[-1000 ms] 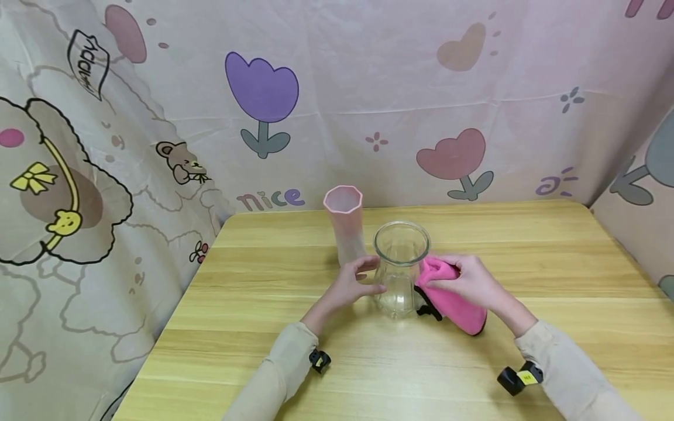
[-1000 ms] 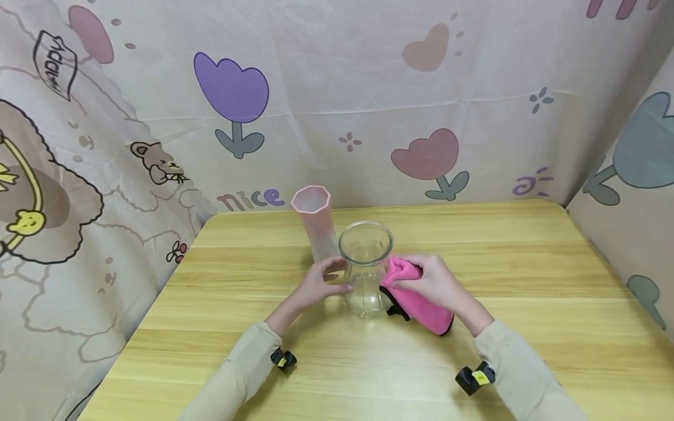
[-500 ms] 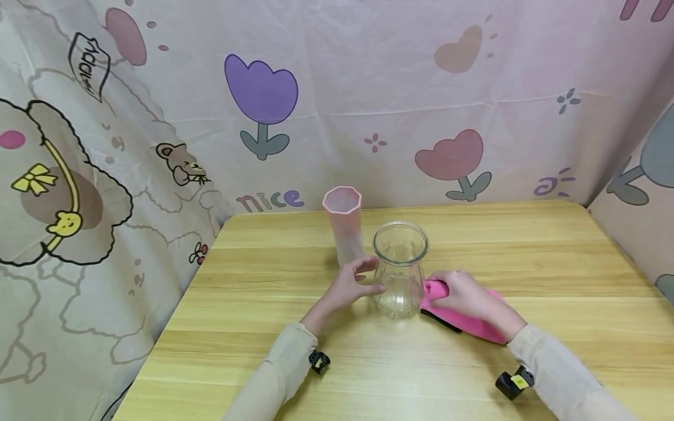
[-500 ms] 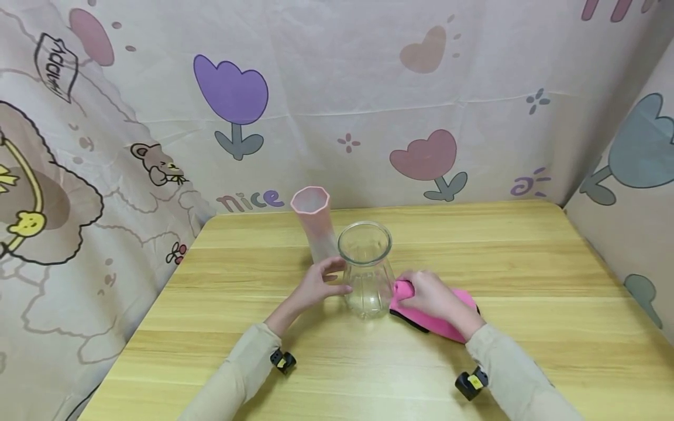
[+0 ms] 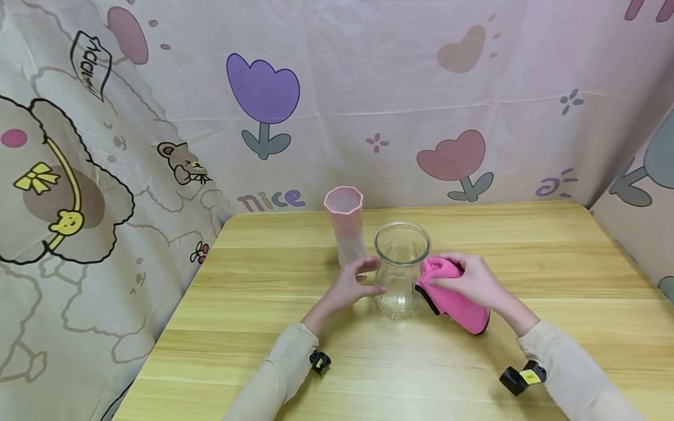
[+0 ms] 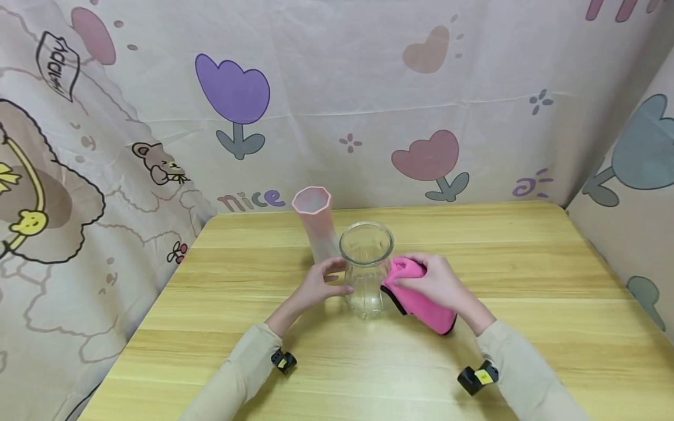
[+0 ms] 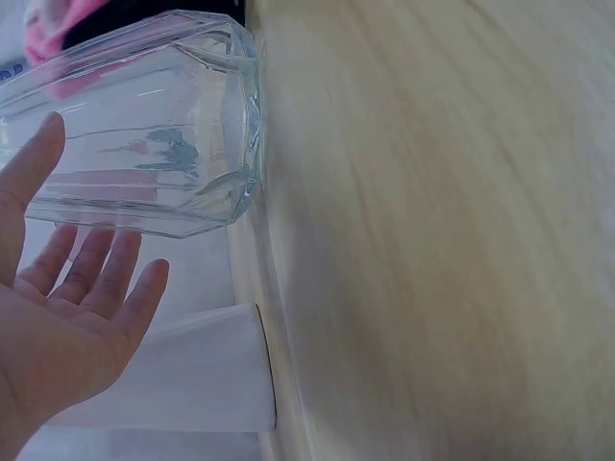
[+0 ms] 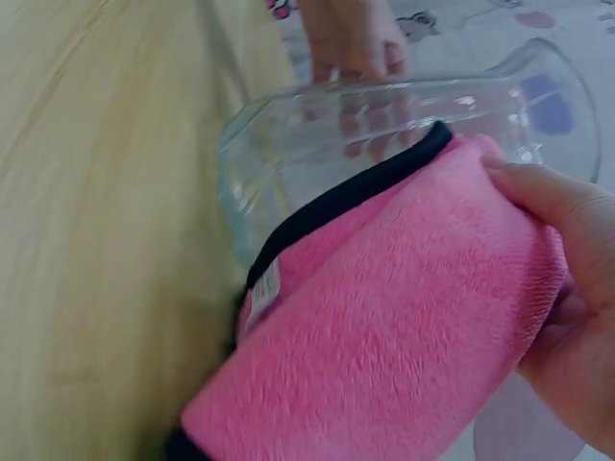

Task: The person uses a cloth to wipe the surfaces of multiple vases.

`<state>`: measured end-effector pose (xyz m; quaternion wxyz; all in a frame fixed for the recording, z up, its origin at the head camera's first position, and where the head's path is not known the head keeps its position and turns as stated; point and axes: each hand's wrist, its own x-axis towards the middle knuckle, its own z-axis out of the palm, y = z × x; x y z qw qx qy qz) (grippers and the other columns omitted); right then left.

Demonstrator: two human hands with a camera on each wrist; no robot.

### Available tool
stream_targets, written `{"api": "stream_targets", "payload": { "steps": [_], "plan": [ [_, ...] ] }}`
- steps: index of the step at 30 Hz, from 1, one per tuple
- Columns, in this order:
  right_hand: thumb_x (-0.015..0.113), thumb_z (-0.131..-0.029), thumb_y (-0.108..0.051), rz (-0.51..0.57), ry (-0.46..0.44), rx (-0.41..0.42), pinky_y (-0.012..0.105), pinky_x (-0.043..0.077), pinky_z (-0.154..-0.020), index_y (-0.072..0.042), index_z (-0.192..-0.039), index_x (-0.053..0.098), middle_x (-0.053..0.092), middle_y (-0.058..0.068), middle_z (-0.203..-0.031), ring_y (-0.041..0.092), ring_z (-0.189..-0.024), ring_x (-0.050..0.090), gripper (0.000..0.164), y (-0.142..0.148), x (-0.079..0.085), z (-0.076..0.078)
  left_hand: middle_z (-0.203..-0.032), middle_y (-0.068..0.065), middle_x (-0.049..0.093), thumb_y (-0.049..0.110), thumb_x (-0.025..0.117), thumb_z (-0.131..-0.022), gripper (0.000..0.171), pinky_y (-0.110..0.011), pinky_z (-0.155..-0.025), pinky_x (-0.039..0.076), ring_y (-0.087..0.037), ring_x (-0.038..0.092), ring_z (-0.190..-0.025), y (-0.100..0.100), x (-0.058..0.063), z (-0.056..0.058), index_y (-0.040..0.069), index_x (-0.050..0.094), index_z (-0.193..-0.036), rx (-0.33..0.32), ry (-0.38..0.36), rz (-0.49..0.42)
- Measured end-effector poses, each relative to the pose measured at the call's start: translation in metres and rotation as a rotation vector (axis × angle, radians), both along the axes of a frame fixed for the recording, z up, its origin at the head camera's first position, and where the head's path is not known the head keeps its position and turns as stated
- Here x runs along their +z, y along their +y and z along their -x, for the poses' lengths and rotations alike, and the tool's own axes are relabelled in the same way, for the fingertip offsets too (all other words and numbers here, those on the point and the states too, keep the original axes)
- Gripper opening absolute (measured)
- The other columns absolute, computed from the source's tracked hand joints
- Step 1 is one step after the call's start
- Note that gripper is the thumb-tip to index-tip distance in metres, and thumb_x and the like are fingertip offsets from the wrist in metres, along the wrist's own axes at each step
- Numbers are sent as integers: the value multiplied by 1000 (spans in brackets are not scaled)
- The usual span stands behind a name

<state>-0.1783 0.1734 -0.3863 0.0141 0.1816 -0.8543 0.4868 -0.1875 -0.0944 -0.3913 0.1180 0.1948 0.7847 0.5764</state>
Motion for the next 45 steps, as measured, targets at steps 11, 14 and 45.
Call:
{"api": "stream_targets", "payload": {
  "steps": [11,14,45],
  "plan": [
    [74,-75,-10,188,77,-80,18,52,-65,1,-118,57,64,-18,-94,1,-80,61,47,1,31,-9,-129,-16,49,4,73,-74,61,-45,-101,35,-30,44,-120,2,1,-1,-2,44,-128,7,8,16],
    [74,-75,-8,222,102,-101,17,52,-67,1,-118,57,63,-22,-96,0,-83,61,48,5,35,-9,-129,-16,49,4,72,-74,62,-46,-101,34,-30,44,-120,2,2,-1,-2,44,-128,8,6,13],
    [74,-75,-21,56,-1,11,20,52,-63,1,-116,59,65,16,-104,5,-75,60,49,-2,1,-1,-130,-17,48,5,72,-74,62,-48,-101,34,-31,44,-120,1,3,-1,-4,43,-129,-5,16,32]
  ]
}}
